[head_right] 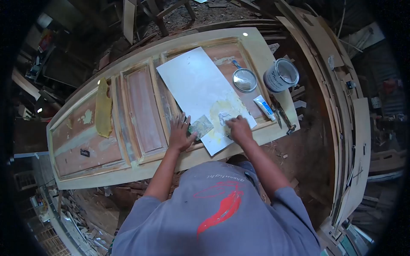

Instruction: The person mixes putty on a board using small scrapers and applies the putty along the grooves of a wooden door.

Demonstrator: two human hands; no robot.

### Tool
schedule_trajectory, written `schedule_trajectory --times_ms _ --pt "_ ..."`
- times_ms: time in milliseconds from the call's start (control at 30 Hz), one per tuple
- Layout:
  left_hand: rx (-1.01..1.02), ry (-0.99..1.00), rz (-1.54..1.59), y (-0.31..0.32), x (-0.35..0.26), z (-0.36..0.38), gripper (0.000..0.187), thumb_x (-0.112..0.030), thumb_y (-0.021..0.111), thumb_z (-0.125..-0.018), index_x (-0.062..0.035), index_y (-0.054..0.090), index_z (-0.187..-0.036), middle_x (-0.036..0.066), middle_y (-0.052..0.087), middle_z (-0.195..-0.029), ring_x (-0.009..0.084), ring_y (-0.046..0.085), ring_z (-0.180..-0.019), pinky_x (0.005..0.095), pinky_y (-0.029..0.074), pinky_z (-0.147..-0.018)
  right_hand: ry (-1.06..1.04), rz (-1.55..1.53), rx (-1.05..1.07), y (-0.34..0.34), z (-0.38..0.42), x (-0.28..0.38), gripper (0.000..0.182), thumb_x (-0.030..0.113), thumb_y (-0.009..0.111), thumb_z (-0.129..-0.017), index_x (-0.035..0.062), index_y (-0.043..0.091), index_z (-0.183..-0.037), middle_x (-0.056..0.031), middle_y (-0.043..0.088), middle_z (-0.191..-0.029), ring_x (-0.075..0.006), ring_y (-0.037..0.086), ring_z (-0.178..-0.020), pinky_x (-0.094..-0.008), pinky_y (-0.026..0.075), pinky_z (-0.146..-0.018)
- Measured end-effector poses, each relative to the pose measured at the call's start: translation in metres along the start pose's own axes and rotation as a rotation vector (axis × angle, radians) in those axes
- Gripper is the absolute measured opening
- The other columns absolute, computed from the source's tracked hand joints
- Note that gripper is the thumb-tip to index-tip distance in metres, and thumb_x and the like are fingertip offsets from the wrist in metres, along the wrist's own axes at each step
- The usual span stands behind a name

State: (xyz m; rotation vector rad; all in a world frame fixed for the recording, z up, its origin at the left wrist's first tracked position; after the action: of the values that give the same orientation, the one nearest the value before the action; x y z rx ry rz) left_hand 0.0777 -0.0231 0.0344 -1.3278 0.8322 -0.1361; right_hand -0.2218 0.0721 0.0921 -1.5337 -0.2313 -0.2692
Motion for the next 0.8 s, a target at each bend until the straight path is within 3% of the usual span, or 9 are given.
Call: schedule_trajectory --times_ms 133,233,333,400,467,600,767,800 --pt "-0.059 0.055 -0.018 0.006 0.001 -0.003 0.084 -0.054 0.061 -0.095 -0.0071 0.041 -0.162 0.019 0.025 -0.174 0.0407 0.018 -0.161 0.0649 0.009 -0.129 0.032 0.029 0.217 -0.022 0.006 0.010 0.038 0.001 0.061 -0.083 0.0121 0.081 -0.114 -0.0105 0.077 -0.105 -0.0320 0.066 -0.104 -0.0436 0.056 -0.089" --pt "-0.095 0.051 0.010 0.010 -0.005 -0.005 0.080 -0.049 0.062 -0.094 -0.0013 0.045 -0.156 0.020 0.030 -0.171 0.0405 0.022 -0.160 0.0658 0.009 -0.128 0.056 -0.021 -0.016 -0.029 -0.012 0.019 0.037 0.001 0.062 -0.083 0.0116 0.082 -0.112 -0.0108 0.077 -0.103 -0.0326 0.066 -0.103 -0.0440 0.056 -0.089" --pt "-0.147 0.006 0.042 0.019 -0.009 -0.013 0.077 -0.046 0.062 -0.092 0.0034 0.050 -0.150 0.019 0.036 -0.168 0.0401 0.024 -0.159 0.0666 0.009 -0.128 -0.003 0.026 0.083 0.009 -0.005 0.017 0.036 0.001 0.063 -0.083 0.0116 0.082 -0.111 -0.0111 0.078 -0.104 -0.0328 0.067 -0.102 -0.0448 0.054 -0.091" --pt "-0.188 -0.021 0.041 0.024 -0.013 -0.012 0.076 -0.046 0.062 -0.091 0.0051 0.052 -0.147 0.018 0.040 -0.166 0.0398 0.026 -0.158 0.0674 0.008 -0.128 0.029 0.003 0.177 -0.001 0.001 0.021 0.035 0.001 0.063 -0.083 0.0114 0.082 -0.110 -0.0113 0.078 -0.106 -0.0333 0.067 -0.101 -0.0440 0.052 -0.091" --pt "-0.181 -0.070 -0.008 0.025 -0.018 -0.012 0.076 -0.046 0.062 -0.091 0.0024 0.052 -0.149 0.017 0.041 -0.165 0.0402 0.026 -0.158 0.0687 0.007 -0.127 0.082 -0.009 0.273 -0.039 -0.007 0.031 0.036 0.001 0.062 -0.082 0.0114 0.082 -0.110 -0.0115 0.078 -0.108 -0.0333 0.067 -0.101 -0.0432 0.052 -0.090" --pt "-0.255 -0.087 0.019 0.026 -0.024 -0.015 0.075 -0.047 0.062 -0.091 -0.0051 0.051 -0.152 0.015 0.042 -0.164 0.0418 0.028 -0.156 0.0715 0.006 -0.126 0.001 -0.012 -0.038 -0.004 -0.012 0.008 0.037 0.002 0.063 -0.084 0.0127 0.081 -0.114 -0.0111 0.078 -0.110 -0.0335 0.066 -0.104 -0.0444 0.052 -0.089" --pt "-0.229 -0.082 -0.069 0.025 -0.024 -0.017 0.075 -0.048 0.063 -0.090 -0.0102 0.051 -0.154 0.015 0.043 -0.164 0.0441 0.029 -0.154 0.0722 0.006 -0.125 -0.019 0.007 0.232 -0.021 0.009 0.007 0.040 0.002 0.063 -0.083 0.0128 0.078 -0.118 -0.0076 0.076 -0.117 -0.0293 0.063 -0.111 -0.0437 0.049 -0.092" --pt "-0.222 -0.079 -0.085 0.025 -0.026 -0.017 0.076 -0.049 0.063 -0.090 -0.0102 0.051 -0.154 0.015 0.043 -0.164 0.0444 0.030 -0.154 0.0722 0.006 -0.125 -0.037 -0.013 0.154 -0.019 0.005 0.003 0.040 0.003 0.063 -0.083 0.0125 0.078 -0.119 -0.0077 0.076 -0.118 -0.0294 0.063 -0.111 -0.0440 0.048 -0.092"
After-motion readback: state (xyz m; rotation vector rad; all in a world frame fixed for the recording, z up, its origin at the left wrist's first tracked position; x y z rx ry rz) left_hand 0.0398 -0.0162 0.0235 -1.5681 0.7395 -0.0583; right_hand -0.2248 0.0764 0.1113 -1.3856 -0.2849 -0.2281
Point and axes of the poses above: each hand's wrist, its own z-axis away from the middle knuckle, its own y-axis out of the palm, x = y × z, the point moved 1 cm from there along -z, towards the middle knuckle
